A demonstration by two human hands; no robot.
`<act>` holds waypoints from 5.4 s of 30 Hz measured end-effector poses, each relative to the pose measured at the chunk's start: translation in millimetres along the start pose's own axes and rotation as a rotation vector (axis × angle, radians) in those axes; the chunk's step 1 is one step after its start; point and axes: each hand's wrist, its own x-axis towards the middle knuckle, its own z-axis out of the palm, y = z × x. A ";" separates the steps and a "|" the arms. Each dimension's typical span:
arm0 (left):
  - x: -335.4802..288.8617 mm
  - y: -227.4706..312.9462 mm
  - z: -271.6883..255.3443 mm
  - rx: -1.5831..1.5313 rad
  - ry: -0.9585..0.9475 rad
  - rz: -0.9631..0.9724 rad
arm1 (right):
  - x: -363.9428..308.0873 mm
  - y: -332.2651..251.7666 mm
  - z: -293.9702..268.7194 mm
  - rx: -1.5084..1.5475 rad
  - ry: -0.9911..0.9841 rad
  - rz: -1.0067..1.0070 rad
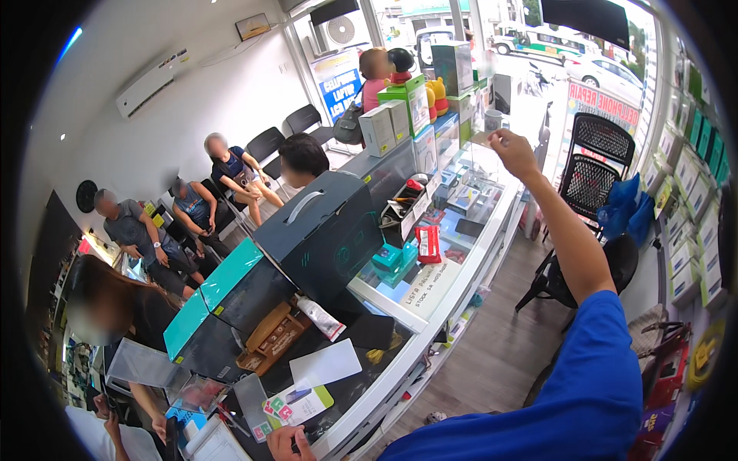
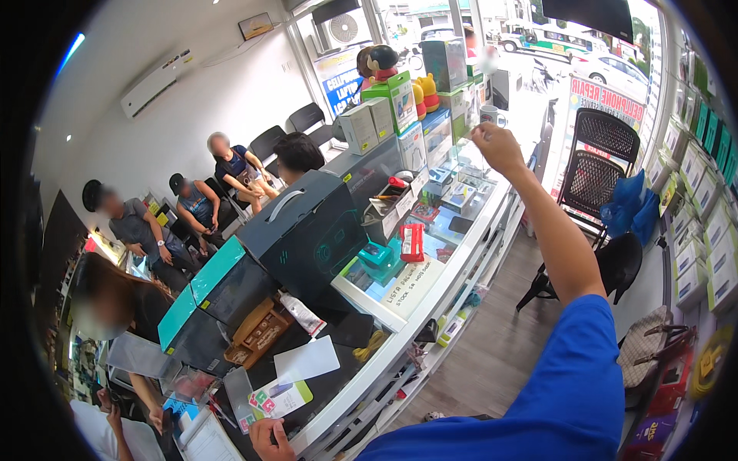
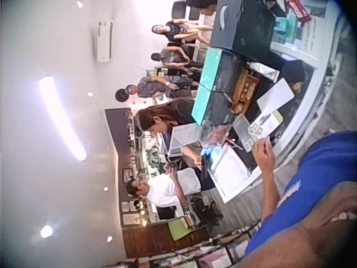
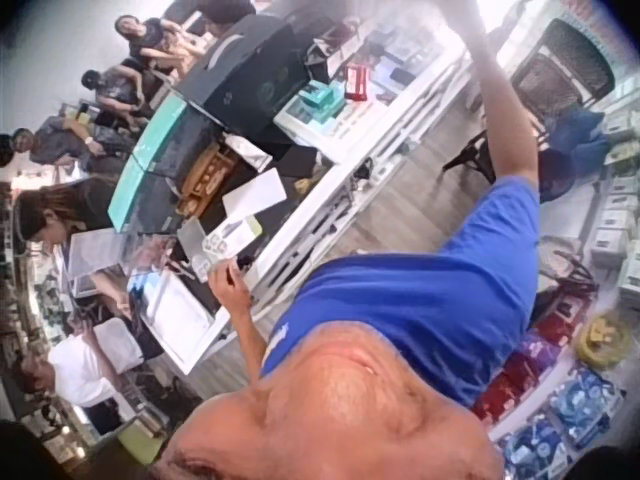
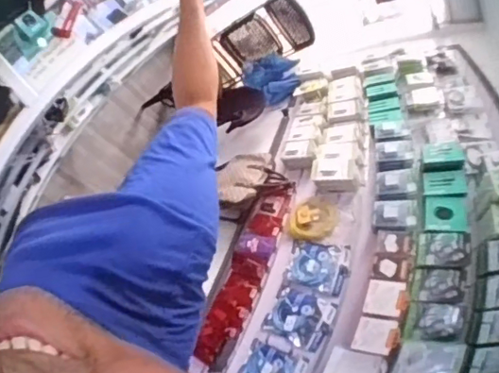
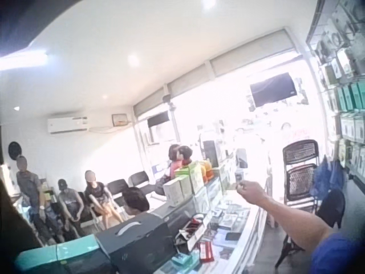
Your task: The person handles multiple smartphones and accessories at a counter in an electronics shop. They unwrap bubble wrap, pick up and place down phones, and interact with a staff member while organizing items on the counter.
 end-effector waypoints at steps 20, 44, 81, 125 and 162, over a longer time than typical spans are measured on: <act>-11.8 14.8 -22.8 -0.321 0.174 -0.061 | -259.9 -221.2 42.3 1.564 -0.663 0.601; -379.5 -144.7 -397.3 -0.533 1.174 -0.871 | -809.1 -826.7 41.6 1.116 -1.913 -0.690; -752.2 -766.0 -797.0 -0.302 1.409 -1.702 | -1435.4 -1704.5 428.0 1.326 -2.433 0.572; 273.5 -2003.9 -865.4 -0.897 0.041 -0.677 | -1066.6 -1811.8 1279.4 0.460 -0.923 0.258; 677.6 -2588.6 -817.8 -0.623 -0.454 -1.296 | -1003.7 -2193.3 2510.3 0.226 -0.506 1.348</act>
